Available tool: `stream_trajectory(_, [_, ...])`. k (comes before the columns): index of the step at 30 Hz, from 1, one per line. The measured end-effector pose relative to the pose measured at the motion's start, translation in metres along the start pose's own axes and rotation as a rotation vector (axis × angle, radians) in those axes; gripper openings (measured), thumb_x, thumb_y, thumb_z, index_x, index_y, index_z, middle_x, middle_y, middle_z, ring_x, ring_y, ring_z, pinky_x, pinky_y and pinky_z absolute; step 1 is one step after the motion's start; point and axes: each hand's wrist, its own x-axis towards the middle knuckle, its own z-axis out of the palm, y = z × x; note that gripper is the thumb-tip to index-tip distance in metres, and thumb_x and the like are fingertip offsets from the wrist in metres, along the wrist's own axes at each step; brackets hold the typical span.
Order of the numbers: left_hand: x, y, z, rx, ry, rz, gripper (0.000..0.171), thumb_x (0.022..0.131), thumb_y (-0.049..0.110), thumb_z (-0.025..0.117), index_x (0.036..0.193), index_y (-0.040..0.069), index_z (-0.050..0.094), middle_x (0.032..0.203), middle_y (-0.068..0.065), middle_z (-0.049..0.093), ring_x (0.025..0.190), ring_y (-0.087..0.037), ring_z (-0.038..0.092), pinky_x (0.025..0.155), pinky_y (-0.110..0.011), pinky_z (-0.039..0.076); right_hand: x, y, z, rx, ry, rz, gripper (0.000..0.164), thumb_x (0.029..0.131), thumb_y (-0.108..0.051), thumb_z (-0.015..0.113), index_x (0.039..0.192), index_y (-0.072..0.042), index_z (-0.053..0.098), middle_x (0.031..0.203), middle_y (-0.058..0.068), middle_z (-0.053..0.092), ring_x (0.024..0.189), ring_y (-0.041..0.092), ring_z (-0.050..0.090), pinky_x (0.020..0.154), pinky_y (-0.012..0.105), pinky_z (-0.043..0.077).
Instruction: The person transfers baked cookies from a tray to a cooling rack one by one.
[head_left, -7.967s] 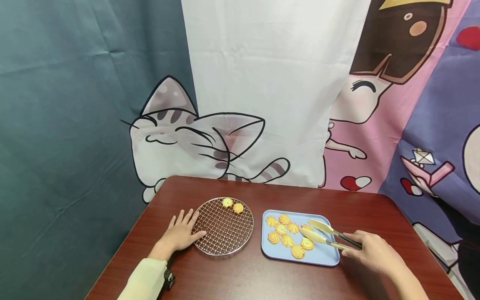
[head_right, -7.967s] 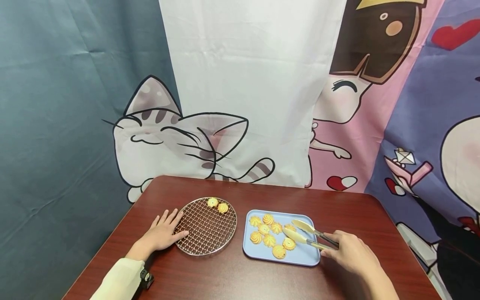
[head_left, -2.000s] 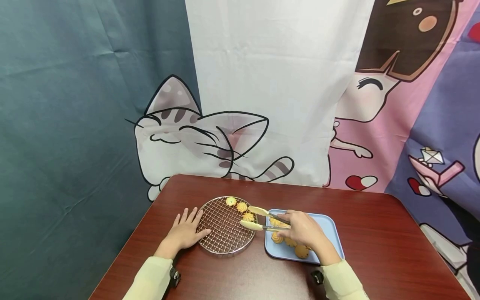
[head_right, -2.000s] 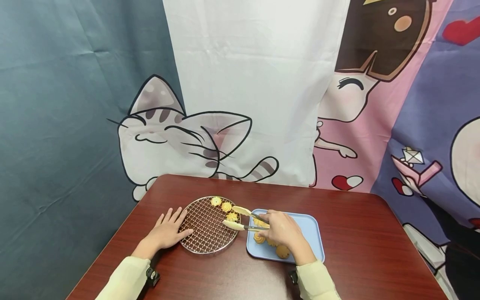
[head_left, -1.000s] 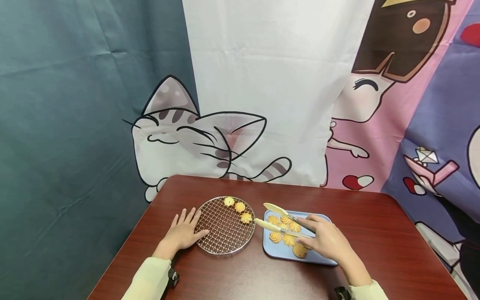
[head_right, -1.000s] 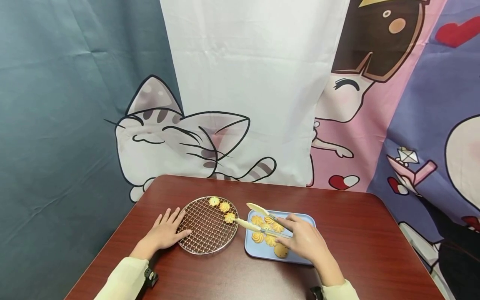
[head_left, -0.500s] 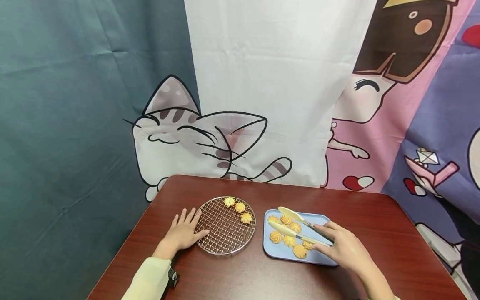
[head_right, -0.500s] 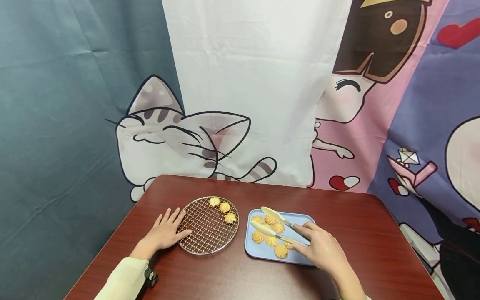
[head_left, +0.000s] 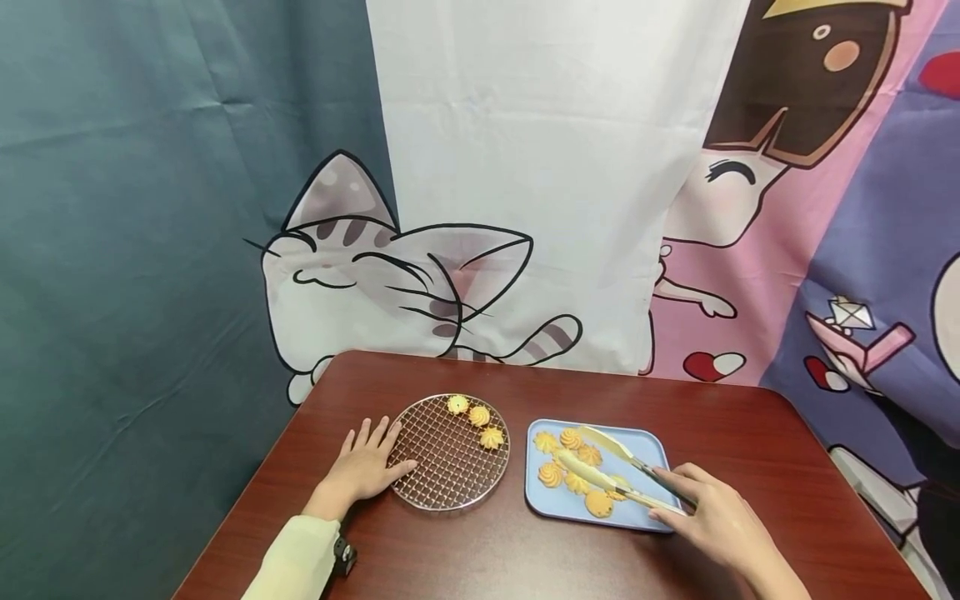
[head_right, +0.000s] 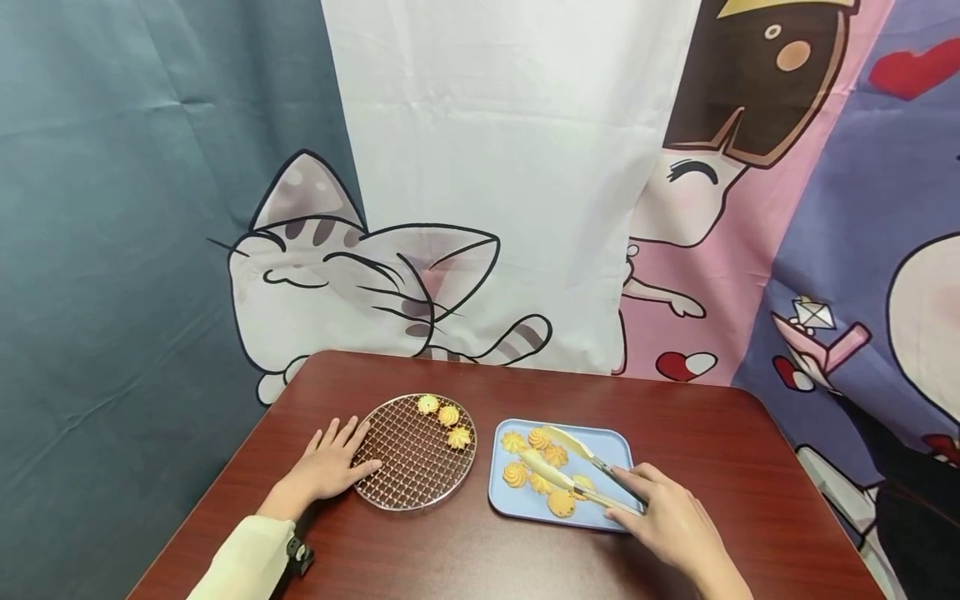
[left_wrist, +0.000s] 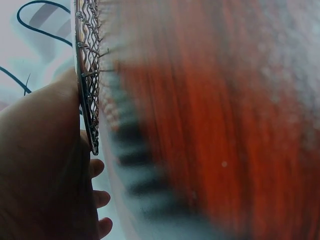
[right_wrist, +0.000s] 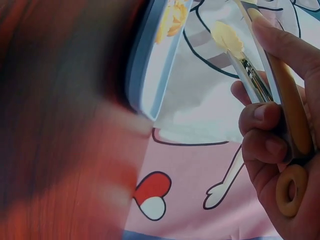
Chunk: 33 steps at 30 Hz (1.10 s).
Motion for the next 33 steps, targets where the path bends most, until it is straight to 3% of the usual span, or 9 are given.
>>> stream_trajectory(7, [-0.002,-0.003,0.000,-0.004,-0.002,-0.009,0.085,0.098,0.063,0.051,0.159,0.005,0.033,0.164,-0.023,0.027,0.151,-0.051,0.014,0.119,-0.067,0.011,-0.012,0.008,-0.004,0.009,-0.001,0.018,0.053,0.073,-0.041,0.090,0.118,-0.018,0.078,0.097,-0.014,0.061,0.079,0.003,0.054,0.063,0.028,0.047])
stream_trajectory(18, [0.000,-0.002,-0.002,0.002,-0.004,-0.004,0.086,0.098,0.062,0.051,0.159,0.005,0.032,0.164,-0.023,0.025,0.151,-0.051,0.014,0.119,-0.067,0.012,-0.033,0.022,-0.011,-0.019,-0.109,0.125,0.065,0.073,-0.058,0.084,0.124,-0.019,0.075,0.095,-0.008,0.061,0.079,0.006,0.058,0.064,0.030,0.050])
stream_trajectory(33, [-0.001,0.000,-0.001,0.004,-0.012,-0.012,0.085,0.098,0.062,0.051,0.158,0.005,0.034,0.164,-0.023,0.027,0.150,-0.052,0.015,0.119,-0.068,0.013,-0.044,0.041,-0.018,0.000,-0.232,0.171,0.069,0.075,-0.062,0.080,0.126,-0.016,0.073,0.096,-0.006,0.061,0.076,-0.001,0.052,0.063,0.028,0.049])
